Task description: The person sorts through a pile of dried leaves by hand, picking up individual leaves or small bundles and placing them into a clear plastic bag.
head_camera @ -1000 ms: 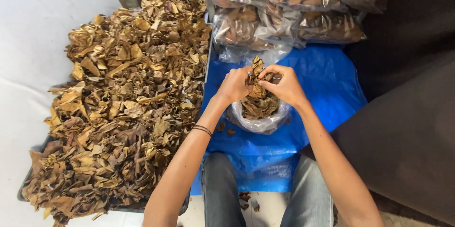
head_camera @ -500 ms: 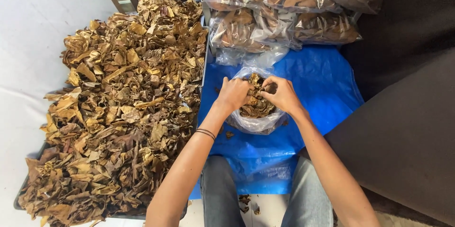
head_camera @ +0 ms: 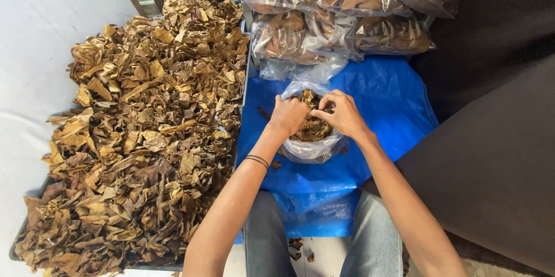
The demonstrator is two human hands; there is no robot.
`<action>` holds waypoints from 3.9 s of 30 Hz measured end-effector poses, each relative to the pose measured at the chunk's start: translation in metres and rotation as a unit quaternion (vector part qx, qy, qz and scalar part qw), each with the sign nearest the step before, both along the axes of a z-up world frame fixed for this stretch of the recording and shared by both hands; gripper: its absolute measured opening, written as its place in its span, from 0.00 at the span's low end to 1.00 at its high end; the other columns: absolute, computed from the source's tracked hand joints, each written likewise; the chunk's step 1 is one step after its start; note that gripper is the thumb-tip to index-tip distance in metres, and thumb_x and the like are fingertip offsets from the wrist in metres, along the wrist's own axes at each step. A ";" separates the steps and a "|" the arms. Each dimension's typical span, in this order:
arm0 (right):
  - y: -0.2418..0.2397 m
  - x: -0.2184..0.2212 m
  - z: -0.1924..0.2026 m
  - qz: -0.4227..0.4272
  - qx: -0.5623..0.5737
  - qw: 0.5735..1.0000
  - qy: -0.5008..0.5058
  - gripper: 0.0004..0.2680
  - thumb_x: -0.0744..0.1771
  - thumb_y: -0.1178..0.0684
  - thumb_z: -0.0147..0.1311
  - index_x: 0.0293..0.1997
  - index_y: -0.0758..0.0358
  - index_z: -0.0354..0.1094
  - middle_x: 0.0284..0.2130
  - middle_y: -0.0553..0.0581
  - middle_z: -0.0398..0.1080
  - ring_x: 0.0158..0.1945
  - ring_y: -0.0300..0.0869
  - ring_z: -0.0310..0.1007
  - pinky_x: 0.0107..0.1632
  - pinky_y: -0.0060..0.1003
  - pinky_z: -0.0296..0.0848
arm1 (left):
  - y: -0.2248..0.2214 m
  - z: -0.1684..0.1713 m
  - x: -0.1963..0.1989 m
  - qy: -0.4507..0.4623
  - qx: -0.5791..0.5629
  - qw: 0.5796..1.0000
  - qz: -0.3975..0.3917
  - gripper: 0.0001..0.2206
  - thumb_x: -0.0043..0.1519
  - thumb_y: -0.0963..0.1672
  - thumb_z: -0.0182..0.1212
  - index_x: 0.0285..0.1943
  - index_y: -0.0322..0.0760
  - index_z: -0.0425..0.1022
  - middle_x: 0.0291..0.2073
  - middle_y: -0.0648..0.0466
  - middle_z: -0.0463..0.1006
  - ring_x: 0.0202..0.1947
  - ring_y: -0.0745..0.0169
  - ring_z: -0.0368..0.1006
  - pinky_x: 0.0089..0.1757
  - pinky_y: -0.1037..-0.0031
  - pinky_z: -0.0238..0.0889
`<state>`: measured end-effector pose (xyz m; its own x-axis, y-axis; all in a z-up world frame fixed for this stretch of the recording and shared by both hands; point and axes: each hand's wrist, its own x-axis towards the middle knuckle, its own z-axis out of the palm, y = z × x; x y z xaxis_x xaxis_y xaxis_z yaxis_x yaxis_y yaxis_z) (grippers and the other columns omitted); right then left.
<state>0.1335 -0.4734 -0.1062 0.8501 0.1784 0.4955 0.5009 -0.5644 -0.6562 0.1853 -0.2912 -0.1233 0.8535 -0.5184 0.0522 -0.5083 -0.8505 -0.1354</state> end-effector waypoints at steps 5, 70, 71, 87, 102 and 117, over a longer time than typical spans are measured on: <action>-0.002 -0.020 0.021 0.022 0.005 1.000 0.017 0.06 0.62 0.56 0.68 0.39 0.63 0.76 0.42 0.64 0.74 0.49 0.59 0.75 0.49 0.50 0.76 | 0.001 0.001 -0.001 0.000 -0.009 1.000 -0.001 0.04 0.65 0.42 0.61 0.41 0.37 0.81 0.33 0.51 0.81 0.34 0.50 0.80 0.60 0.39 0.54; 0.012 -0.002 0.012 0.001 -0.004 0.998 0.067 0.07 0.66 0.61 0.53 0.44 0.54 0.75 0.40 0.58 0.80 0.53 0.59 0.76 0.53 0.52 0.74 | 0.010 0.066 -0.049 0.139 -0.100 0.985 -0.028 0.19 0.68 0.52 0.56 0.69 0.56 0.71 0.59 0.49 0.70 0.60 0.40 0.70 0.62 0.31 0.44; 0.012 -0.001 0.010 -0.001 -0.028 0.997 0.066 0.07 0.66 0.60 0.54 0.45 0.54 0.75 0.41 0.59 0.80 0.53 0.60 0.76 0.53 0.55 0.74 | 0.012 0.068 -0.051 0.136 -0.090 0.986 -0.026 0.20 0.69 0.52 0.56 0.70 0.55 0.70 0.62 0.48 0.69 0.62 0.40 0.69 0.62 0.30 0.43; 0.021 0.018 -0.034 -0.069 -0.263 0.954 0.126 0.09 0.67 0.55 0.57 0.49 0.49 0.78 0.47 0.55 0.80 0.52 0.57 0.79 0.53 0.56 0.77 | 0.010 0.003 -0.023 0.126 0.009 0.992 0.006 0.23 0.65 0.53 0.57 0.72 0.62 0.68 0.66 0.52 0.71 0.63 0.45 0.70 0.63 0.21 0.31; 0.055 -0.027 0.017 -0.035 -0.283 0.954 0.087 0.26 0.68 0.34 0.52 0.73 0.58 0.58 0.73 0.69 0.51 0.77 0.58 0.45 0.74 0.60 0.51 | 0.031 0.032 -0.022 0.033 -0.143 0.982 0.118 0.36 0.62 0.50 0.68 0.77 0.41 0.54 0.63 0.38 0.63 0.61 0.34 0.67 0.51 0.37 0.69; 0.060 0.006 -0.047 0.003 -0.404 0.905 0.135 0.28 0.72 0.39 0.38 0.80 0.64 0.34 0.78 0.71 0.25 0.81 0.58 0.31 0.75 0.64 0.38 | 0.035 0.013 -0.018 0.039 -0.254 0.954 0.150 0.39 0.56 0.30 0.62 0.79 0.35 0.55 0.49 0.28 0.78 0.47 0.25 0.79 0.44 0.41 0.78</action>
